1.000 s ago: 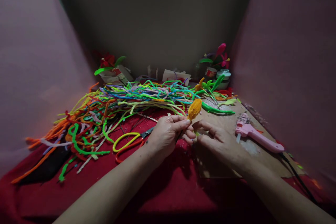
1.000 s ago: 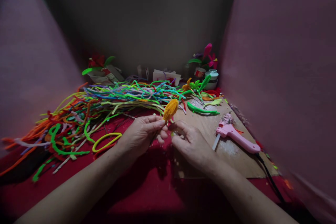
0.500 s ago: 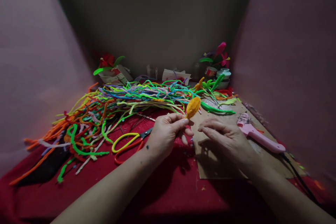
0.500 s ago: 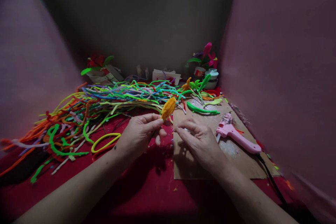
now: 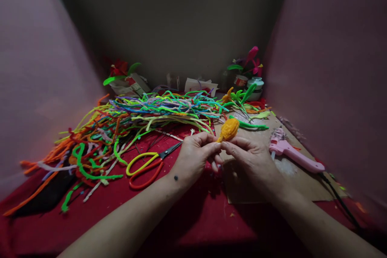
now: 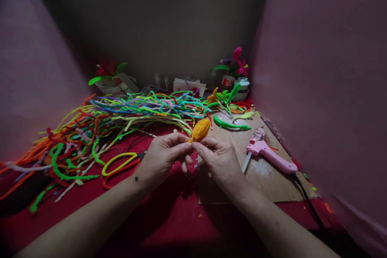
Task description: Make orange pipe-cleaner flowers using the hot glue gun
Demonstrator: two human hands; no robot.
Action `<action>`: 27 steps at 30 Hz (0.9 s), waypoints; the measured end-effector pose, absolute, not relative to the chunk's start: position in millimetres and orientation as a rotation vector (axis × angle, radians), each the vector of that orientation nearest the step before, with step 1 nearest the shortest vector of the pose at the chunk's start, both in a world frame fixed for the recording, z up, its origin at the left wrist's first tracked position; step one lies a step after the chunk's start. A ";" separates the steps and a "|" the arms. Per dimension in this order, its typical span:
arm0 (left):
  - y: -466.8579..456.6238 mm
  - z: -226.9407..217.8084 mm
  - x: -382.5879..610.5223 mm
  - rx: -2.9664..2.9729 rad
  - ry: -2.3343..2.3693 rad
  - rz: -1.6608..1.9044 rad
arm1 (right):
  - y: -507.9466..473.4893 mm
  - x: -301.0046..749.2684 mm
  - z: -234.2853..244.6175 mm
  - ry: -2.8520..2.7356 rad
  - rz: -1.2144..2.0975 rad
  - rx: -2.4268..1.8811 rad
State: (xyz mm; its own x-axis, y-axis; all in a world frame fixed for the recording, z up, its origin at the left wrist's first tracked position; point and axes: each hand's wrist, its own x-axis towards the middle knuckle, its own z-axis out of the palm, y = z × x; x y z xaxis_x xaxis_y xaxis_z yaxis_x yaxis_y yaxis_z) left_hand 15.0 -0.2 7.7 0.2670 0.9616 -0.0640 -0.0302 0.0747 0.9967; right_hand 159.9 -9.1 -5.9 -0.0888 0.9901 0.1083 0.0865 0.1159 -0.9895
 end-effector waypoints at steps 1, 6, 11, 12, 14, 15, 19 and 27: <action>-0.9 7.7 15.7 1.249 1.021 0.982 | -9.5 159.3 -7.1 -1.346 1.182 -1.120; -4.3 7.9 17.9 1.243 1.067 1.007 | -10.6 157.5 -11.7 -1.247 1.250 -1.118; -3.6 9.5 16.8 1.177 1.036 1.011 | -14.4 156.4 -13.5 -1.359 0.981 -1.108; -2.9 9.5 16.5 1.156 1.021 1.011 | -15.1 156.4 -13.6 -1.383 0.930 -1.095; -1.4 8.6 16.0 1.119 0.992 1.006 | -15.8 156.7 -13.8 -1.415 0.887 -1.090; -0.8 7.9 15.8 1.108 0.978 1.001 | -15.8 157.1 -13.9 -1.417 0.899 -1.099; 0.1 5.0 15.1 1.090 0.934 0.978 | -14.8 158.5 -14.5 -1.405 0.982 -1.113; -1.5 7.4 14.9 1.097 0.919 0.959 | -14.8 159.7 -14.3 -1.432 0.907 -1.166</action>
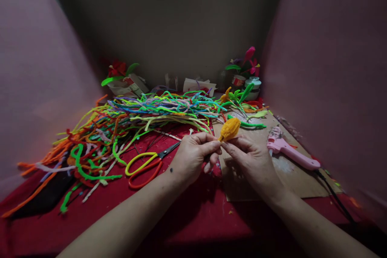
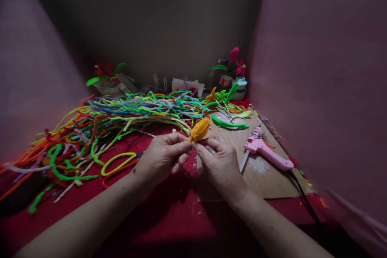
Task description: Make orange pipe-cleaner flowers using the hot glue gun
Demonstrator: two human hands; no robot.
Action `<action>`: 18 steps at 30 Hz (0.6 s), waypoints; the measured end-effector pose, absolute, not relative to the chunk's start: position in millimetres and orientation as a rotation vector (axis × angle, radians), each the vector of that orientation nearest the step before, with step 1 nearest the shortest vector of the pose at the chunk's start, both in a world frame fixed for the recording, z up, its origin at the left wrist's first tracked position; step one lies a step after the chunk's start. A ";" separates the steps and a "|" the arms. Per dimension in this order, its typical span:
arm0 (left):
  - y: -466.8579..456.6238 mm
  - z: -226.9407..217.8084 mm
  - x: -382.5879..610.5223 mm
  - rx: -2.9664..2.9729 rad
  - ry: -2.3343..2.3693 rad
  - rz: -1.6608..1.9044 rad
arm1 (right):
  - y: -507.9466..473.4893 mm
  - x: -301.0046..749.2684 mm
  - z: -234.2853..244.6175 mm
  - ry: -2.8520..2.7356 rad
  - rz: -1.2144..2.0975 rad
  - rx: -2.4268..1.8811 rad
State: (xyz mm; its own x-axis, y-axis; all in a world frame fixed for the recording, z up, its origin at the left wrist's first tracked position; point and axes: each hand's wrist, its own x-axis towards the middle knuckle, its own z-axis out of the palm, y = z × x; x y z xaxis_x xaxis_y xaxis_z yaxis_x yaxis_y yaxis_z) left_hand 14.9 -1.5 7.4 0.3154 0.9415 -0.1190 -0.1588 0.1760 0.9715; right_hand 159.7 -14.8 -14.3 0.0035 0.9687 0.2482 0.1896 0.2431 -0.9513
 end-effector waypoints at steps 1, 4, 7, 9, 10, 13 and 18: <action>-1.6 7.7 15.0 1.094 0.914 0.957 | -14.7 160.4 -14.4 -1.429 0.924 -1.170; -1.0 6.7 14.7 1.069 0.880 0.938 | -14.9 163.2 -14.5 -1.476 0.904 -1.137; 0.5 4.1 13.4 1.026 0.834 0.902 | -15.2 165.7 -14.7 -1.553 0.825 -1.068; 1.4 2.9 12.7 1.009 0.815 0.880 | -15.2 166.2 -14.7 -1.571 0.783 -1.041; 1.6 2.7 12.6 1.002 0.812 0.870 | -15.2 166.1 -14.6 -1.572 0.777 -1.038; 1.3 3.6 13.2 0.980 0.792 0.842 | -15.2 165.3 -14.2 -1.566 0.829 -1.053; 3.4 2.6 14.0 0.920 0.793 0.933 | -19.1 165.8 -14.1 -1.584 0.830 -1.031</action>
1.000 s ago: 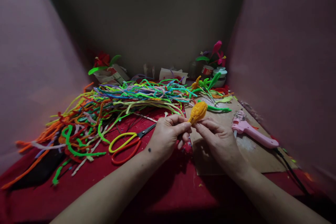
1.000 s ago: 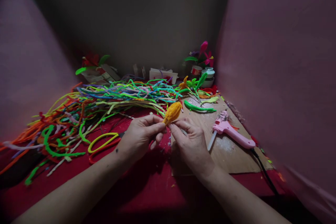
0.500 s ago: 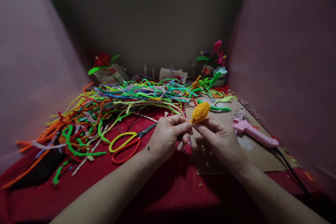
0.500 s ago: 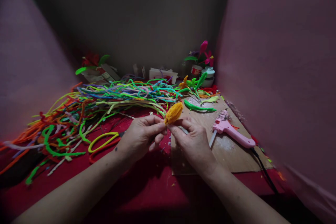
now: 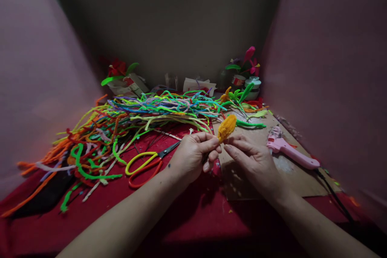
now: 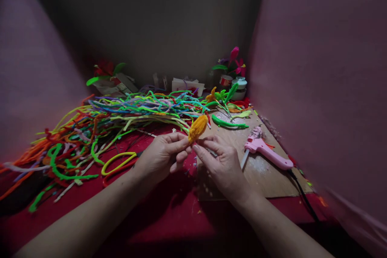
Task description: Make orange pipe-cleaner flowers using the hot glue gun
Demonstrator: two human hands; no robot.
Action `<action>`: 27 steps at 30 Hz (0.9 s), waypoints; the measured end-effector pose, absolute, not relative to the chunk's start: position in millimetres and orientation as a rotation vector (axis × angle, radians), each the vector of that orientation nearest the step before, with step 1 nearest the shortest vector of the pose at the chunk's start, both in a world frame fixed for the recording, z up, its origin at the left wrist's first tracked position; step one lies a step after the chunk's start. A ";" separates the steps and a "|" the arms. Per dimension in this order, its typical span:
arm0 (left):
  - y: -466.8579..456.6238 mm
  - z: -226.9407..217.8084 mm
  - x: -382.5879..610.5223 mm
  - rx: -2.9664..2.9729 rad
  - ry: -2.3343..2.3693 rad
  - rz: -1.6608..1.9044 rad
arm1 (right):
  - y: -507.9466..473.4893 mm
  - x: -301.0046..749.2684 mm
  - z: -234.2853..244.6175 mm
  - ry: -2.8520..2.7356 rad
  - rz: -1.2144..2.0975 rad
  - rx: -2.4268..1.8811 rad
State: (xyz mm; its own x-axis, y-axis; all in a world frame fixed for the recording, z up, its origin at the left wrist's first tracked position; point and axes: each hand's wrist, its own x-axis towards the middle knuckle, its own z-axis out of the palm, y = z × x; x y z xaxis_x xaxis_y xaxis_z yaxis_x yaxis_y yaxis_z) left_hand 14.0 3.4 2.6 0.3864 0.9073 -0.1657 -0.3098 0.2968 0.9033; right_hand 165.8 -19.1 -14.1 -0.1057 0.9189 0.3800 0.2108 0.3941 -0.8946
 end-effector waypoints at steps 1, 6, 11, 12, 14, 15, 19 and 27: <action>4.3 1.7 13.9 0.924 0.810 0.958 | -20.3 166.2 -14.4 -1.584 0.796 -1.025; 4.1 -0.3 15.0 1.060 0.917 1.002 | -22.7 166.9 -17.7 -1.557 0.788 -0.973; 0.0 2.1 17.5 1.161 0.966 0.988 | -22.7 163.6 -19.0 -1.514 0.879 -0.959; 0.4 1.9 17.7 1.158 0.968 0.983 | -23.6 162.7 -18.4 -1.525 0.892 -0.942; 2.5 0.5 17.5 1.148 0.988 0.984 | -26.3 161.3 -16.4 -1.573 0.906 -0.892; 3.9 -0.5 17.2 1.143 0.999 0.988 | -27.7 160.9 -15.3 -1.601 0.907 -0.866; 7.8 -2.8 16.1 1.140 1.013 0.993 | -29.1 162.4 -13.8 -1.684 0.929 -0.888; 3.2 1.4 16.2 1.159 0.984 0.937 | -21.6 163.2 -21.5 -1.539 0.882 -1.090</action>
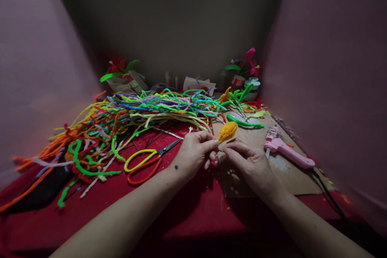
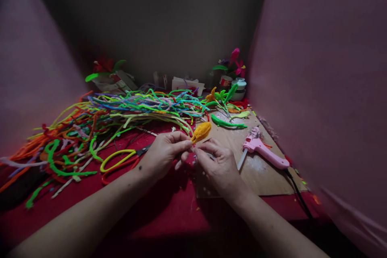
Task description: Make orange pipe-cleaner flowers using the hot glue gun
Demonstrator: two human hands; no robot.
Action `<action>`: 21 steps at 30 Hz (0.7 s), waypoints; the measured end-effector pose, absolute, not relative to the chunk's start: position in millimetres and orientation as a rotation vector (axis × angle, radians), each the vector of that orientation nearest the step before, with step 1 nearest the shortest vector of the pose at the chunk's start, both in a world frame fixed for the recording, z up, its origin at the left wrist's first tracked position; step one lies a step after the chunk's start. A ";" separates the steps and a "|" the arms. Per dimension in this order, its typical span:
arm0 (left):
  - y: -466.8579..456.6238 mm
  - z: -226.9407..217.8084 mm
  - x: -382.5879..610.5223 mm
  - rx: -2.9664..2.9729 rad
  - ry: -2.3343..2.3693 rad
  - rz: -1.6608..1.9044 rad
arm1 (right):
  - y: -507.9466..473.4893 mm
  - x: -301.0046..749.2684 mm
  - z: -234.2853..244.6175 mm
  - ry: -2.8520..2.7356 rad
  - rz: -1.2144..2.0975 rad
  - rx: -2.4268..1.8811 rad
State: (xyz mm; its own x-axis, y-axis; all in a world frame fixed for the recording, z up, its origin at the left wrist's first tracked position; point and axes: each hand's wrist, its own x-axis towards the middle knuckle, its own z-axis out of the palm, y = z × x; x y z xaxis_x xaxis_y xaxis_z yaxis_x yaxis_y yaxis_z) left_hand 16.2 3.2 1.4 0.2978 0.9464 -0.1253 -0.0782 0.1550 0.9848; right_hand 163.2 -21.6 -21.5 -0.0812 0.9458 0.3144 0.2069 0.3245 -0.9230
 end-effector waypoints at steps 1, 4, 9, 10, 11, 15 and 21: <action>3.3 0.8 16.3 1.165 0.976 0.934 | -21.7 162.6 -21.8 -1.506 0.879 -1.091; 4.8 -2.0 16.5 1.154 0.963 0.922 | -23.0 161.3 -21.6 -1.446 0.869 -1.041; 4.3 -3.9 18.0 1.115 0.946 0.917 | -24.0 159.2 -22.9 -1.273 0.962 -1.070; 3.4 -3.7 18.5 1.129 0.950 0.924 | -24.2 158.0 -23.5 -1.205 1.018 -1.104; 2.3 -3.5 19.0 1.147 0.954 0.932 | -24.5 156.5 -24.0 -1.133 1.083 -1.126; -0.8 -3.9 20.6 1.201 0.946 0.956 | -25.7 150.2 -22.8 -0.933 1.314 -1.072; -3.5 -3.8 22.5 1.216 0.949 0.967 | -25.1 147.9 -20.4 -0.862 1.350 -1.039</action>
